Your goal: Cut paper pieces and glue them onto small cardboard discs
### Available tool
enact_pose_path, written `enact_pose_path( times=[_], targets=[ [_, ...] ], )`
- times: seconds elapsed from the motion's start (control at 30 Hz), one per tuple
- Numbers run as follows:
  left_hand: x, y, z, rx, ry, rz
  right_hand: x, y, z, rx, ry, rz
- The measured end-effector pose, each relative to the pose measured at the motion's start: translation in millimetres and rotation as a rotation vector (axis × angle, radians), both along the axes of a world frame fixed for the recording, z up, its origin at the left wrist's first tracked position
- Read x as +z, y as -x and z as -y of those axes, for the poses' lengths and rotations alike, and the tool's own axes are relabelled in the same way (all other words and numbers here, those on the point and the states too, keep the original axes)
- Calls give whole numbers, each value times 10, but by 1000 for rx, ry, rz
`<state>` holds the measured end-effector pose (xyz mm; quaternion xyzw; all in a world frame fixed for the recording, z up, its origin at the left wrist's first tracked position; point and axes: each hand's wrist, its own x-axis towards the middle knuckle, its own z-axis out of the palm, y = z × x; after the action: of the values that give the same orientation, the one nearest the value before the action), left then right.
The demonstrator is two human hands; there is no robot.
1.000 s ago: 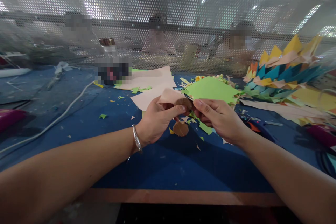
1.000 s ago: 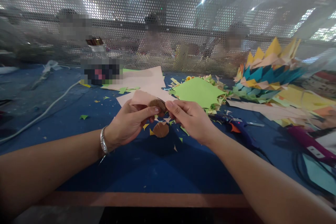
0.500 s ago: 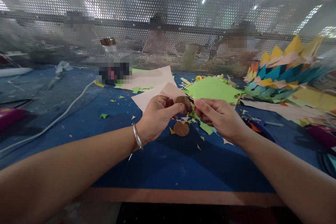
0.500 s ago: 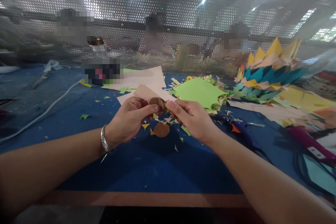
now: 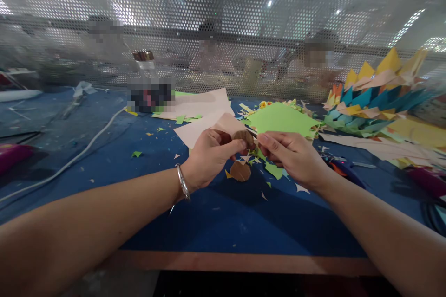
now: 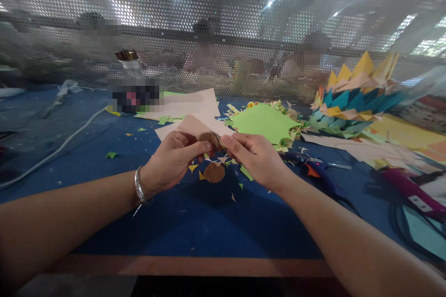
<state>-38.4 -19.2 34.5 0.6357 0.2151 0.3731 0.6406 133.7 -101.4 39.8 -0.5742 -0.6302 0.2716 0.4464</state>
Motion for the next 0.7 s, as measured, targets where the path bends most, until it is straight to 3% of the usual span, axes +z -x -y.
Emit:
enact_pose_path(
  times=[0.47,0.7],
  targets=[
    [-34,-15,-38,28,91,46,15,-67,-7,-32,-21,71],
    [-15,-2,-34,13,54,21,-10,-83,-18,-44,-21,75]
  ],
)
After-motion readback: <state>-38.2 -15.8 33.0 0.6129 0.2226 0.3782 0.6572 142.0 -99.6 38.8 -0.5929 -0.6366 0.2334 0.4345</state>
